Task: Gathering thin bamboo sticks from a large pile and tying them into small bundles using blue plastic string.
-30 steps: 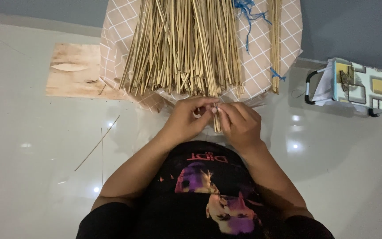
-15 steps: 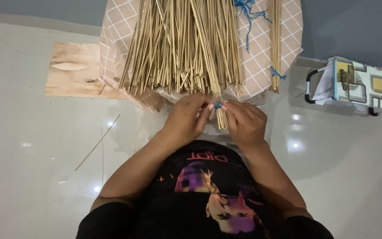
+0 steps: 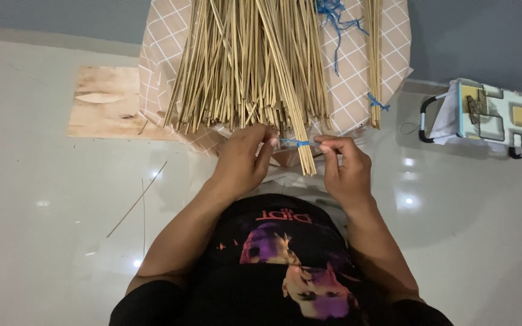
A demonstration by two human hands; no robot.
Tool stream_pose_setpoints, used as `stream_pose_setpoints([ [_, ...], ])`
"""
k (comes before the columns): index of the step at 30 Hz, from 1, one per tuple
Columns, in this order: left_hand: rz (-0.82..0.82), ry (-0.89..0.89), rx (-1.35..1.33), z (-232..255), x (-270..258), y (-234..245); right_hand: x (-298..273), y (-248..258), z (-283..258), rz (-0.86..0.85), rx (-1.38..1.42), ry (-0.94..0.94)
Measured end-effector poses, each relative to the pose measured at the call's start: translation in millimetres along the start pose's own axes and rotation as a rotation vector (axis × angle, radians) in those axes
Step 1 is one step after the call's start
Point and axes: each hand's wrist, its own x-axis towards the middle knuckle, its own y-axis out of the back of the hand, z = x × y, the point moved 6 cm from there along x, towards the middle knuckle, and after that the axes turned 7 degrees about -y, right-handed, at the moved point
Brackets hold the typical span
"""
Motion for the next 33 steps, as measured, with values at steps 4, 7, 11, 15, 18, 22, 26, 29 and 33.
stream_pose_setpoints([
  [4,-0.007,0.005,0.008,-0.6,0.8,-1.2,-4.1,1.6,14.2,0.01,0.054,-0.037],
  [7,-0.017,0.006,0.037,-1.5,1.5,-1.9,-7.2,2.7,24.4,0.019,0.091,-0.065],
  [11,-0.018,0.037,0.014,-5.6,-0.3,-7.1,-8.6,-1.8,35.9,0.022,0.199,-0.209],
  [15,-0.088,0.108,-0.24,-17.9,-10.5,-29.4,-12.0,-26.4,62.2,-0.177,0.473,-0.543],
  [18,-0.12,0.126,-0.257,-3.4,-8.9,-35.5,-21.3,-50.6,73.3,-0.236,0.75,-0.636],
  [22,-0.101,0.041,-0.258,-3.4,-9.4,-34.6,-31.5,-57.8,81.5,-0.277,0.8,-0.629],
  [26,-0.037,-0.069,-0.232,-8.4,-15.5,-30.6,-36.2,-45.5,88.6,-0.31,0.966,-0.62],
  [29,-0.008,-0.08,-0.243,-14.1,-19.4,-29.4,-33.5,-24.9,85.6,-0.335,1.042,-0.593],
  [33,0.04,-0.08,-0.232,-29.5,-25.1,-37.9,-23.1,1.8,81.4,-0.301,1.073,-0.479],
])
